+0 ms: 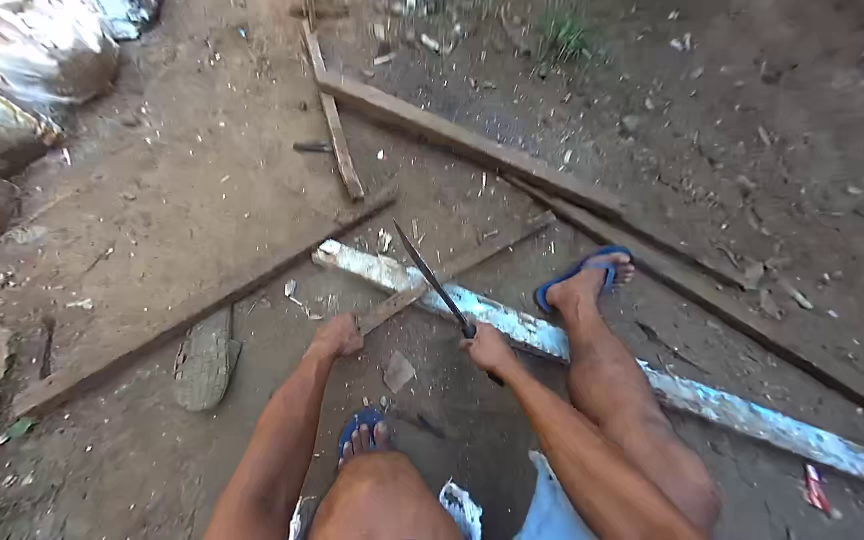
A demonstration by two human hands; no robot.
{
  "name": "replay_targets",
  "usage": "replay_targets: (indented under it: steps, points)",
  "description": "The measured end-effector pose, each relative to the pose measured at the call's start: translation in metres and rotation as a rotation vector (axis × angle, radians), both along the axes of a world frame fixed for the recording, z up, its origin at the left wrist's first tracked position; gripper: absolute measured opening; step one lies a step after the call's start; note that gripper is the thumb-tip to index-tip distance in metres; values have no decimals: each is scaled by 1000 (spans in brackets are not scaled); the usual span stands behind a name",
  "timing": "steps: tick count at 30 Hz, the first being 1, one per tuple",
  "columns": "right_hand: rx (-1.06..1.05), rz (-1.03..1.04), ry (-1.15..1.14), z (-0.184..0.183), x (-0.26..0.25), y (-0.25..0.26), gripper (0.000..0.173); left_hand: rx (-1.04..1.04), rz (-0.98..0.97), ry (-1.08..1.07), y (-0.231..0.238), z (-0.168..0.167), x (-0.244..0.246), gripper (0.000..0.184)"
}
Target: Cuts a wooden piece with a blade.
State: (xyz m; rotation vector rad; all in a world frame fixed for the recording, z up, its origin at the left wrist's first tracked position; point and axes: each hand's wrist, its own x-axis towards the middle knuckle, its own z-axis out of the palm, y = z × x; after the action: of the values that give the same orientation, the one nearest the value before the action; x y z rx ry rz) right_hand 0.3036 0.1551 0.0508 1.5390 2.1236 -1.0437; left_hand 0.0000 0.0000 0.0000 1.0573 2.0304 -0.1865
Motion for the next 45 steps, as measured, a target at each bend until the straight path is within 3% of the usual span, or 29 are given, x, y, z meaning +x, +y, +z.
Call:
replay_targets:
  steps: [3, 5, 8, 10, 11, 13, 14, 16, 18, 22, 27, 30, 32, 36, 39, 41, 43, 45]
  points:
    - [73, -89, 230, 46, -19, -1, 30, 10, 22, 123, -9, 12, 15, 53]
    - [166, -143, 436, 96, -41, 4, 25, 22, 38, 192, -8, 20, 27, 53]
    - [328, -158, 989, 165, -60, -2, 18, 14, 40, 217, -7, 22, 31, 60]
    - [375, -128, 1344, 178, -70, -8, 12, 24, 40, 232, -8, 20, 32, 59]
    - [404, -138, 1423, 168, -72, -12, 11, 25, 41, 241, -7, 20, 31, 59]
    - [485, -195, 1249, 101, -56, -18, 12, 32, 39, 265, -5, 22, 31, 59]
    - [502, -185, 942, 52, -35, -20, 17, 42, 34, 280, -6, 21, 32, 59]
    - [222, -63, 216, -17, 12, -23, 32, 82, -5, 312, -9, 16, 36, 53]
    - [-25, 1, -87, -41, 25, -18, 37, 125, -73, 346, -8, 16, 29, 46]
    - [-75, -33, -86, -37, 28, -33, 32, 101, -142, 349, -26, 25, 11, 48]
    - [-110, -33, -43, -47, 32, -31, 35, 89, 146, 434, -95, 35, -23, 53]
    - [-144, -71, -13, -61, 33, -37, 32, 30, 245, 529, -112, 54, -25, 94]
    - [-130, -85, -24, -65, 29, -45, 34, 133, 197, 448, -83, 89, -6, 106]
    - [-84, -86, -81, -70, 23, -56, 42, 401, -77, 180, 33, 131, 70, 75]
    - [-80, -65, -115, -66, 24, -53, 46, 534, -352, 68, 120, 114, 145, 62]
    - [-85, -54, -133, -61, 25, -52, 47, 507, -496, 65, 162, 88, 191, 70]
    - [-89, -47, -149, -55, 23, -52, 48, 421, -524, 88, 187, 64, 221, 90]
    - [-91, -52, -154, -53, 20, -54, 48, 360, -449, 81, 199, 48, 231, 92]
